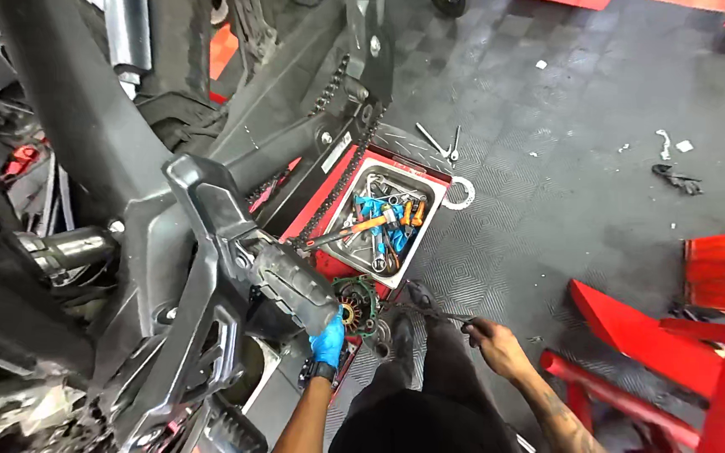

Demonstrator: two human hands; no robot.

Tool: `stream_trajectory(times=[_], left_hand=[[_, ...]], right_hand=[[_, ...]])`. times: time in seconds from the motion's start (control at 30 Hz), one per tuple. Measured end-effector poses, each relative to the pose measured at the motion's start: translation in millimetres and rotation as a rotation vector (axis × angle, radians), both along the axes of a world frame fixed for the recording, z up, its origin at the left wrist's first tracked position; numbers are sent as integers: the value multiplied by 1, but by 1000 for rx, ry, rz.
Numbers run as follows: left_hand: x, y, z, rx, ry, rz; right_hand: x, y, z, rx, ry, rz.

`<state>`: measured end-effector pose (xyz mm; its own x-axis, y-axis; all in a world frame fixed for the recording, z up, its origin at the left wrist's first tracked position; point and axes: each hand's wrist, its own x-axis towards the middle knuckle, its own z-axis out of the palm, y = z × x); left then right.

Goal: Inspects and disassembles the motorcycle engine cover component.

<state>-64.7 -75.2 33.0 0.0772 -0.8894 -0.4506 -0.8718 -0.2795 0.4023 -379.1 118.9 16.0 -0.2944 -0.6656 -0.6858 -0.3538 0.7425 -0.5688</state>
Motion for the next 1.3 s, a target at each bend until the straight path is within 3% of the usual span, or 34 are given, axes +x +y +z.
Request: stream_trajectory(times=[0.1, 0.23, 0.3, 0.43, 0.57, 0.7, 0.8, 0.9, 1.03, 1.13, 1.3], left_hand=[[-3, -9, 2, 61, 12, 31], [-16, -19, 2, 139, 81, 283], [-19, -23, 0, 134, 14, 185], [-18, -23, -9, 4, -77, -256], [-18, -31, -14, 119, -114, -283], [-12, -29, -28, 109, -135, -360], [-6, -24, -33, 71, -127, -421], [-7, -13, -26, 42, -162, -365], [-5, 6, -25, -66, -154, -295], [2, 16, -31, -101, -131, -322], [-1, 11, -37, -153, -160, -508]], right_hand=[[5, 7, 10, -24, 40, 5], [7, 12, 6, -8, 64, -5], [-1, 14, -7, 48, 101, -12], [-22, 23, -44, 255, 187, 73], [-18, 17, -53, 407, 290, 203], [4, -15, -32, 196, 352, 297], [33, -51, -40, 8, 263, 350], [60, -78, -65, 24, 61, 431], [79, -77, -87, -35, 21, 315], [86, -65, -79, -98, 19, 224], [96, -72, -57, -24, 105, 226]])
